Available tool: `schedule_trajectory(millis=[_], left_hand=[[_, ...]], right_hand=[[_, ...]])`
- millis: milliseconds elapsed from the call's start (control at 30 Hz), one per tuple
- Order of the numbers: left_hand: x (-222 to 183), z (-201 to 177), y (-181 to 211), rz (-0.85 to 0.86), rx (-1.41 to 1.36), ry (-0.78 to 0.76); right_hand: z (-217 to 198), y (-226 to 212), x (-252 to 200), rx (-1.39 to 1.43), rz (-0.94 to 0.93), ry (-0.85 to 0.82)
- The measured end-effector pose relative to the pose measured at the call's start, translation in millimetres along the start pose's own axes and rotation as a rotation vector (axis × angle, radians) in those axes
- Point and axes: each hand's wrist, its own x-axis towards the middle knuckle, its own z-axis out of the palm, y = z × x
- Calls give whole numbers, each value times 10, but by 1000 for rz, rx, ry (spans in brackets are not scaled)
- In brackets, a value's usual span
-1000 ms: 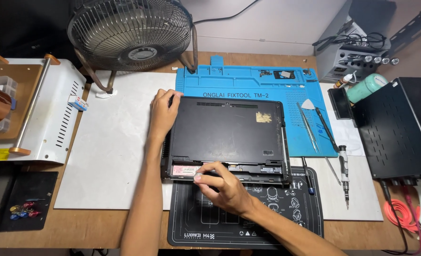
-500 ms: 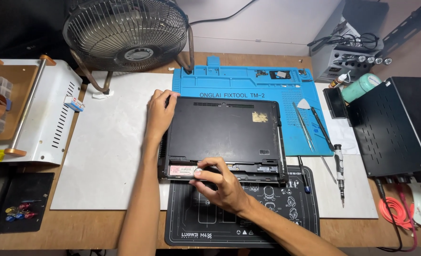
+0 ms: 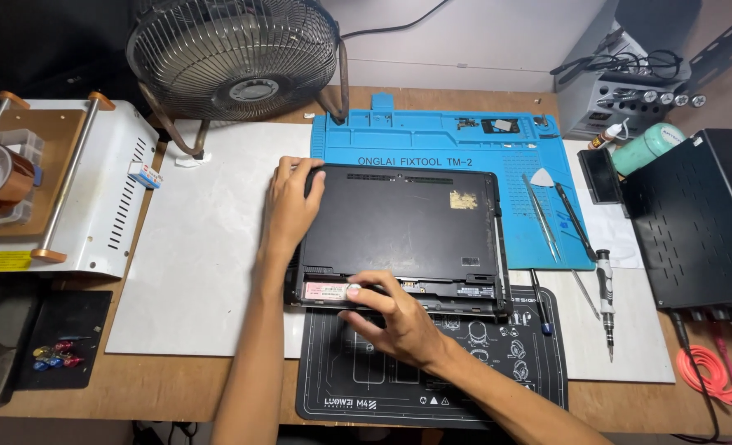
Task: Unscrewing the back cover of a laptop and removing the internal battery.
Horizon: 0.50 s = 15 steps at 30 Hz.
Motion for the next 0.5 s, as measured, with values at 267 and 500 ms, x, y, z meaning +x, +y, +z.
schedule_trajectory(millis=[267,500], left_hand=[[-1014,-592,942,79,41,75],[-1596,-575,1155,89,1,45]], right_hand=[[-59,-34,39,54,-21,21],[-25,22,-26,139,-47,113]])
